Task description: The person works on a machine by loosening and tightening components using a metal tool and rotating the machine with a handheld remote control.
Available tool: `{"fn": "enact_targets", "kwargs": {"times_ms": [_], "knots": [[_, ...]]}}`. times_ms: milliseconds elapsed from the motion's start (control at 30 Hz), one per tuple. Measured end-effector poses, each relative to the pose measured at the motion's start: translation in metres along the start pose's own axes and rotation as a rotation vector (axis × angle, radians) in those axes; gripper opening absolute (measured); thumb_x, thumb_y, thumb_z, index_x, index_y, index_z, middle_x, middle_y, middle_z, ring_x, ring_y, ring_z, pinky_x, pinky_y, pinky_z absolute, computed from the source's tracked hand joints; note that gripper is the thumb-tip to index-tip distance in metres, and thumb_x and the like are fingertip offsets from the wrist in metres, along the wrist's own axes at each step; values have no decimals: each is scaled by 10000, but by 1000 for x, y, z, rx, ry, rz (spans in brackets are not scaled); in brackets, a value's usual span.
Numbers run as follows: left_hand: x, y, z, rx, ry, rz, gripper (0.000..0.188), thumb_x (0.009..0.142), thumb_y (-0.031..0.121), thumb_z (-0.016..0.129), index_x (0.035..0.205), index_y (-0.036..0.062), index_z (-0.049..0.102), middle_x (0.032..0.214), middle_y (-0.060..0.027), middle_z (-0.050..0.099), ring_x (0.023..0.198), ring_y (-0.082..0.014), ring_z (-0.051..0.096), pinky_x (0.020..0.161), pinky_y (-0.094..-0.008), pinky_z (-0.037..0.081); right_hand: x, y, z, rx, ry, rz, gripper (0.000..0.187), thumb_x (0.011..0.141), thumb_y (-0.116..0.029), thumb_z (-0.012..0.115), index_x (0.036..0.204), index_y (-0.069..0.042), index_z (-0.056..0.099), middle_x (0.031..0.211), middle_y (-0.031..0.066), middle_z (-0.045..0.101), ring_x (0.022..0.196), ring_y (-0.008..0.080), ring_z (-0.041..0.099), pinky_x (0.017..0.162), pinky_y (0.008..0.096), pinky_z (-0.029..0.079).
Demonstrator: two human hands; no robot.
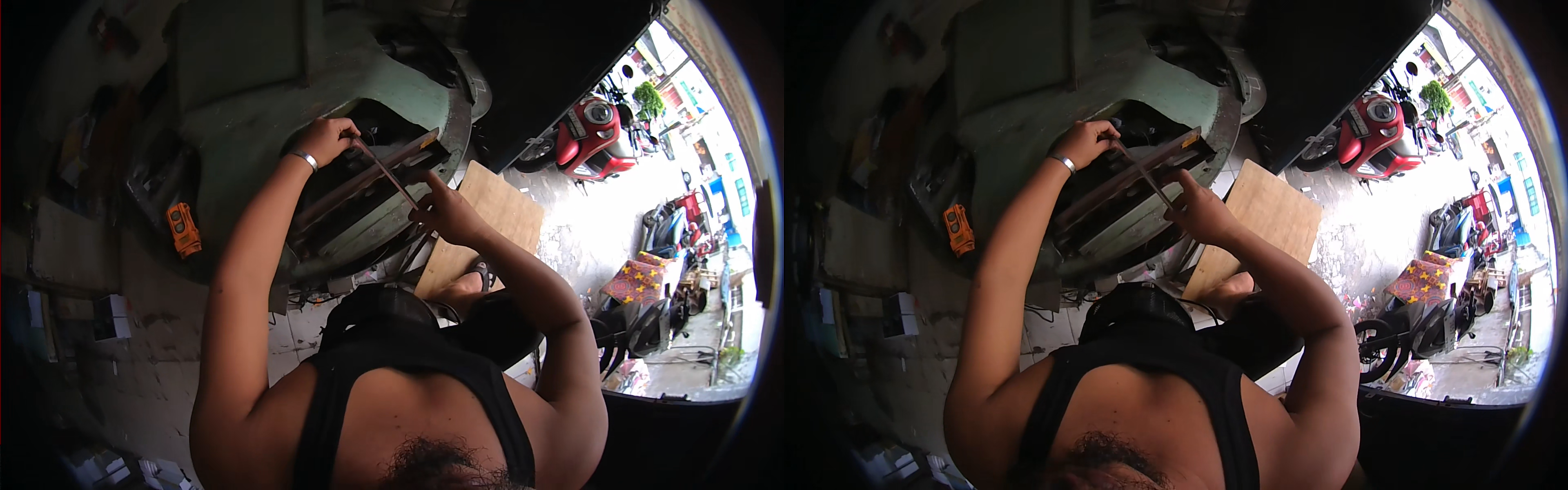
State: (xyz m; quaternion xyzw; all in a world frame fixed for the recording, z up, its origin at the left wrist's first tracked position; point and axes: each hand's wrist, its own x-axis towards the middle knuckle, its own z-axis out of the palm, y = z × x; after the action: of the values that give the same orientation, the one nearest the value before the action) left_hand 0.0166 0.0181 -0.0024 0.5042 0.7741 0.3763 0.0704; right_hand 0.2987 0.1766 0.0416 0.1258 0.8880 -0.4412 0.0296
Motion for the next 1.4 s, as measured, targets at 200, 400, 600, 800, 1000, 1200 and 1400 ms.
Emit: {"fn": "enact_targets", "kwargs": {"times_ms": [200, 400, 600, 800, 1000, 1200, 1400], "knots": [[-4, -10, 7, -103, 54, -73, 156, 868, 93, 799, 1002, 36, 744, 929, -105, 789, 885, -188, 771, 781, -321, 584, 9, 26, -18, -202, 147, -21, 320, 846, -142, 740, 1162, -130, 689, 967, 113, 766, 896, 310, 739, 788, 424, 573], [-5, 19, 4, 50, 107, -174, 267, 801, 244, 873, 949, 55, 757, 881, -128, 768, 799, -258, 742, 734, -370, 570, 28, 46, -40, -282, 365, -79, 208, 875, -163, 719, 1075, -108, 732, 939, 121, 762, 868, 319, 733, 778, 434, 564], [-4, 26, 6, 205, 75, -236, 326, 817, 329, 853, 986, 72, 747, 878, -129, 750, 833, -331, 713, 749, -432, 558, 28, 46, -43, -361, 364, -65, 202, 879, -203, 712, 1056, -108, 736, 912, 144, 744, 865, 339, 720, 777, 444, 559], [7, 23, 24, 135, -4, 163, 357, 915, 368, 741, 1135, 92, 689, 1096, -152, 723, 1032, -352, 680, 867, -436, 536, 36, 49, -56, -430, 301, -54, 192, 863, -244, 744, 1036, -161, 749, 982, 78, 766, 948, 319, 721, 817, 442, 567], [16, 19, 32, 284, -125, 249, 382, 1014, 391, 606, 863, 42, 648, 859, -113, 620, 867, -373, 611, 750, -477, 468, 35, 27, -40, -578, 465, -221, 463, 895, -336, 725, 1301, -141, 618, 1133, 124, 671, 1093, 337, 655, 903, 440, 513], [24, 33, 33, 268, -37, 486, 247, 969, 285, 639, 887, 53, 657, 938, -117, 634, 911, -371, 606, 785, -469, 481, 66, 28, -20, -663, 655, -276, 535, 902, -414, 708, 1357, -158, 589, 1159, 100, 652, 1113, 300, 611, 960, 432, 426], [26, 30, 30, 175, -106, 414, 286, 998, 313, 620, 912, 43, 660, 838, -155, 636, 850, -398, 632, 742, -478, 498, 78, 31, -21, -741, 705, -224, 537, 914, -410, 687, 1384, -176, 573, 1079, 86, 655, 1074, 275, 617, 944, 445, 405]]}}
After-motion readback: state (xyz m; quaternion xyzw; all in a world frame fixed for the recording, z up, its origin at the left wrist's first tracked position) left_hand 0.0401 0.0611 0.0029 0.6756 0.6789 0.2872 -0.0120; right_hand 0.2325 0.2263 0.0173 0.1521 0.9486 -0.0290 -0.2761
